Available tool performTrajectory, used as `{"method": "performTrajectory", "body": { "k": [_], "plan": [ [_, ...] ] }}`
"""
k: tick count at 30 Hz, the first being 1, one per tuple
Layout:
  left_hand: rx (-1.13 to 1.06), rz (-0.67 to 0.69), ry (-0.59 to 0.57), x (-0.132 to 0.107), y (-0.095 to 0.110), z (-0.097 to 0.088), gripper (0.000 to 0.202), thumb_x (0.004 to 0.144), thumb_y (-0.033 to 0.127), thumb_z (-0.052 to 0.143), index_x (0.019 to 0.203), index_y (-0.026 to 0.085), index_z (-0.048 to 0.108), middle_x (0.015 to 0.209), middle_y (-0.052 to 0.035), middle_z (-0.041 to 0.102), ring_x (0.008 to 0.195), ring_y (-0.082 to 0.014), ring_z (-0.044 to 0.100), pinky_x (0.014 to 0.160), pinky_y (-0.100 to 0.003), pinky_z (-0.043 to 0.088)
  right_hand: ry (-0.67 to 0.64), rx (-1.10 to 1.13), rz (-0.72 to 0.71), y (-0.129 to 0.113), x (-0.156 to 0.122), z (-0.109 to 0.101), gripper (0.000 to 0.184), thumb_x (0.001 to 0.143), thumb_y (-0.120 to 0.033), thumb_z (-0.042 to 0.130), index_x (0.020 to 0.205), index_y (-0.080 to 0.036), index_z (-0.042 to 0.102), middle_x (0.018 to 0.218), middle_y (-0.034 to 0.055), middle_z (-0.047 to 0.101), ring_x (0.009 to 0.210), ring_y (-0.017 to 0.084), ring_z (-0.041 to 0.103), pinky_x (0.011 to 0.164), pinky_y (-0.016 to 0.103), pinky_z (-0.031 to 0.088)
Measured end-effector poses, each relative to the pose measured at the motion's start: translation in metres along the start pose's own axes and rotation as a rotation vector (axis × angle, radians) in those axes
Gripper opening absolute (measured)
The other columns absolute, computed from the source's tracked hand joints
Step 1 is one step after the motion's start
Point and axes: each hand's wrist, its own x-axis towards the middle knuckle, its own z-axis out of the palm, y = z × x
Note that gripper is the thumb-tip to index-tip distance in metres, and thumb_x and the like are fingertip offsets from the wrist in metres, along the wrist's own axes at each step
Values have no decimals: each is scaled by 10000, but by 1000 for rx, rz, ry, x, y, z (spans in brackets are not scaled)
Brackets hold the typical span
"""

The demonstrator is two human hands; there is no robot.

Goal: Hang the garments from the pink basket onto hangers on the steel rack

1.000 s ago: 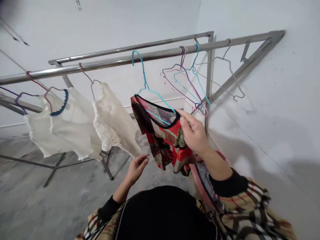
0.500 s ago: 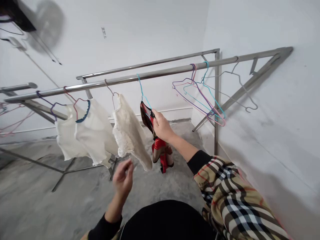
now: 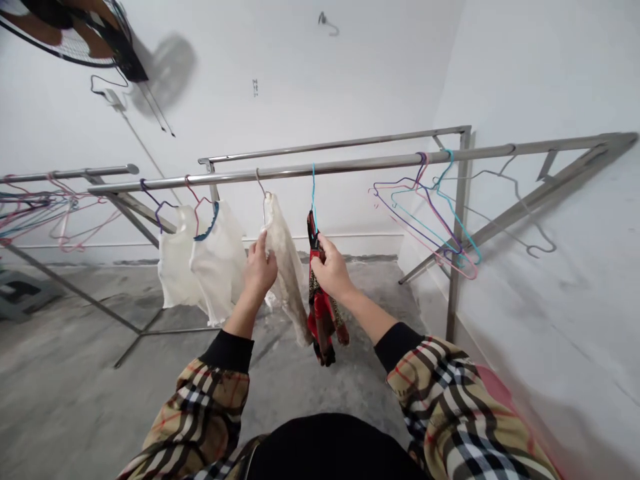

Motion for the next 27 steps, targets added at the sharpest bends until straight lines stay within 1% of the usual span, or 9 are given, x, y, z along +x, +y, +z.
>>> {"method": "performTrajectory", "body": {
  "k": [3,6,11,14,18,21,23,24,27],
  "plan": [
    [2,-15,41,6,-16,-4,526,935,217,355,1460,190,370,1231,-170,586,1028,-276,625,890,-405,489,5,-59,-42,0,2,11,592,749,-153,482,1338,-110,508,1254,133,616,1097,217,610,1041,402,449],
    [3,-11,93,11,-37,-14,493,952,234,328,1435,193,419,1168,-154,643,996,-260,637,882,-391,488,-5,-105,-76,0,6,25,585,753,-156,478,1335,-109,517,1303,136,588,1185,225,566,1084,398,413],
    [54,-66,184,19,-71,-35,478,958,253,321,1409,186,463,1130,-147,679,957,-253,647,851,-385,493,-59,-152,-142,-2,12,55,595,755,-151,475,1349,-115,500,1278,139,597,1148,223,580,1057,397,440],
    [74,-73,238,22,-85,-43,477,947,254,341,1398,184,479,1082,-135,691,911,-240,648,831,-375,491,-87,-168,-180,-5,14,73,597,755,-141,481,1351,-129,495,1277,139,592,1169,227,562,1063,402,435],
    [73,-49,282,21,-91,-45,473,925,249,373,1372,174,510,980,-128,691,835,-226,630,822,-385,483,-144,-213,-201,-8,15,95,596,768,-148,486,1362,-110,473,1247,165,586,1169,251,551,1057,433,433],
    [95,-53,244,17,-88,-45,473,917,266,413,1375,190,504,1043,-143,662,862,-237,622,833,-405,481,-174,-231,-192,-9,13,105,605,793,-182,509,1391,-145,431,1226,149,577,1159,254,541,1047,450,432],
    [105,-54,255,11,-85,-45,493,906,309,462,1382,183,491,1114,-159,627,957,-265,606,883,-434,469,-197,-228,-184,-9,8,106,626,806,-229,544,1410,-162,398,1245,143,552,1160,253,527,1050,452,425],
    [109,-47,281,7,-83,-44,518,891,334,495,1383,170,484,1151,-168,604,1029,-286,585,928,-460,449,-209,-221,-177,-9,5,103,643,809,-254,561,1420,-172,380,1249,136,543,1122,242,541,1035,443,438],
    [107,28,411,-15,-80,-35,619,825,376,595,1377,131,462,1283,-198,516,1244,-342,454,1062,-535,336,-251,-183,-127,-1,-13,86,679,823,-294,580,1449,-219,327,1232,102,533,867,163,574,895,378,519]
  ]
}}
